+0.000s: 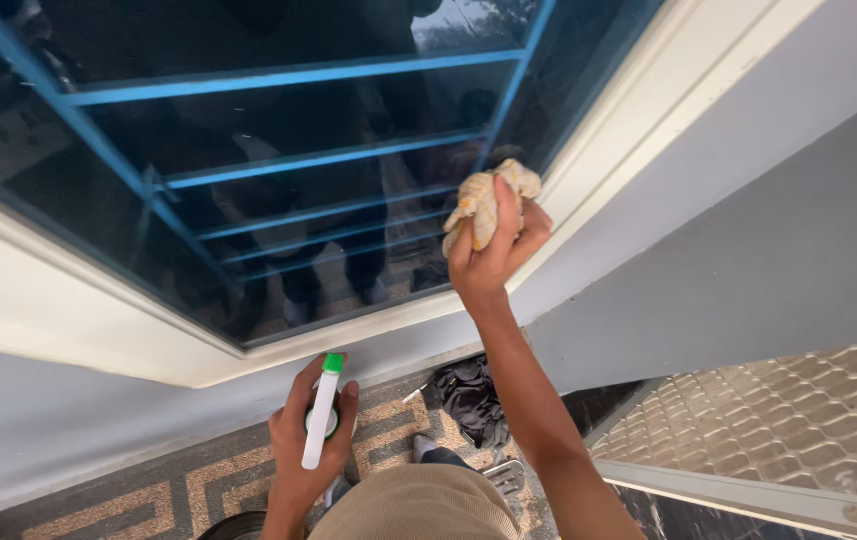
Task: The person cleans a glass window pane by spraying cleaning liquid and wiping the surface with a cloth.
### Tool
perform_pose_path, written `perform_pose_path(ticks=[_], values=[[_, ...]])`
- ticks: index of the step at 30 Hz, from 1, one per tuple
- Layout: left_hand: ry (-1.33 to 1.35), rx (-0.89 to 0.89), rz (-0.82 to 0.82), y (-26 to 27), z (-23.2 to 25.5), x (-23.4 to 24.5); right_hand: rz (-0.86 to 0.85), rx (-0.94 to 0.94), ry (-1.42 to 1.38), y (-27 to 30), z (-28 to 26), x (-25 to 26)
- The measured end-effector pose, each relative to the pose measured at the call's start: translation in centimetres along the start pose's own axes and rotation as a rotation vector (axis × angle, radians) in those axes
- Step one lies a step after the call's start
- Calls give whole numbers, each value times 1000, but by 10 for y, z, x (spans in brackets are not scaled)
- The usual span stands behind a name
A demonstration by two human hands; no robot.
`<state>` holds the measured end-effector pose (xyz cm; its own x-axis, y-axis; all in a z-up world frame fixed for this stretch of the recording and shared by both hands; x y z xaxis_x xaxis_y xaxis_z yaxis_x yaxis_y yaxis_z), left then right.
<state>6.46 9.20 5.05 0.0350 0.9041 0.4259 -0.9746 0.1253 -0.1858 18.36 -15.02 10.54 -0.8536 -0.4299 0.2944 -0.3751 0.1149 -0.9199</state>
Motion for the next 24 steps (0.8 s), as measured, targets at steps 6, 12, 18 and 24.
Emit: perform_pose_path(ticks=[6,12,18,24], values=[[68,-100,9,1,13,-39,-4,3,-8,-26,16,21],[70,-119,45,0,23,-62,55,69,-27,-80,9,33],[62,-49,81,2,23,-82,-9,132,-87,-22,17,16],[45,-65,144,7,28,-86,-140,152,-76,46,40,0]])
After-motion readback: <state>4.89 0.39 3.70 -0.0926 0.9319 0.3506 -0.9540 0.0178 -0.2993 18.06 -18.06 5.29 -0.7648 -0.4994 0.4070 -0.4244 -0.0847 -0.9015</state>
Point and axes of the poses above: each hand's wrist, its own y-axis away from the middle knuckle, its own x-axis out of the back of the hand, z = x × y, the point moved 3 cm from there along -y, towards the middle knuckle, and after that the axes turned 10 degrees about -z, right-handed, at the moved point
